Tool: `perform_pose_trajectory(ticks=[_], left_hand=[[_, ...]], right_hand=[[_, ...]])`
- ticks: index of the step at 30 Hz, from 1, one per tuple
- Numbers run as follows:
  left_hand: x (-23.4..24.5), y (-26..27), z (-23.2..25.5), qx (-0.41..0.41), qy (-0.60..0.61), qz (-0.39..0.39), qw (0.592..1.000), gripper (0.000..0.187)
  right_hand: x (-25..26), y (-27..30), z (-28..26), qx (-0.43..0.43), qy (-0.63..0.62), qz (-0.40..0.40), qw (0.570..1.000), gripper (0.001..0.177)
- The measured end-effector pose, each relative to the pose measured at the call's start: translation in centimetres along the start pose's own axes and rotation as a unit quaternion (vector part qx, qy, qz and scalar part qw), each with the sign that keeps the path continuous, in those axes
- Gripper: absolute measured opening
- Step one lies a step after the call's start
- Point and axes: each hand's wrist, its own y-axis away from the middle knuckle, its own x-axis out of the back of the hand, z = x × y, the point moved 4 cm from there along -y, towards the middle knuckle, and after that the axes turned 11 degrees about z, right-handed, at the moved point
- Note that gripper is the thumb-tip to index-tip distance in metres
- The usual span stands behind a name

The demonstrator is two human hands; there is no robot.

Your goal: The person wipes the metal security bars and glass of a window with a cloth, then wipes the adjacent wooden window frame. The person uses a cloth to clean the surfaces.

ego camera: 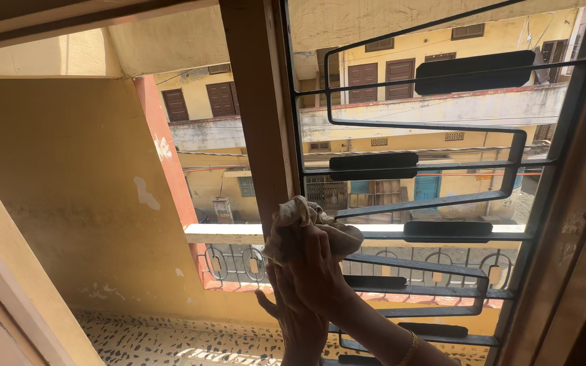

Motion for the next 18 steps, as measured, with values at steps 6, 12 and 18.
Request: perform_pose_trajectory(ticks=[6, 12, 18], left_hand=[[-1.1, -8.4, 4.6, -0.057, 0.094, 0.073, 0.991, 0.069], [-2.7, -25.3, 10.6, -0.138, 0.03, 0.111, 0.984, 0.057], [-3.2, -30.7, 12.1, -0.209, 0.0, 0.059, 0.976, 0.053]], right_hand=[[4.5, -6.7, 3.2, 0.137, 0.074, 0.079, 0.985, 0.05], [10.4, -21.2, 5.5, 0.205, 0.291, 0.203, 0.912, 0.045], [11.0, -25.6, 9.1, 0.174, 0.217, 0.077, 0.957, 0.025]])
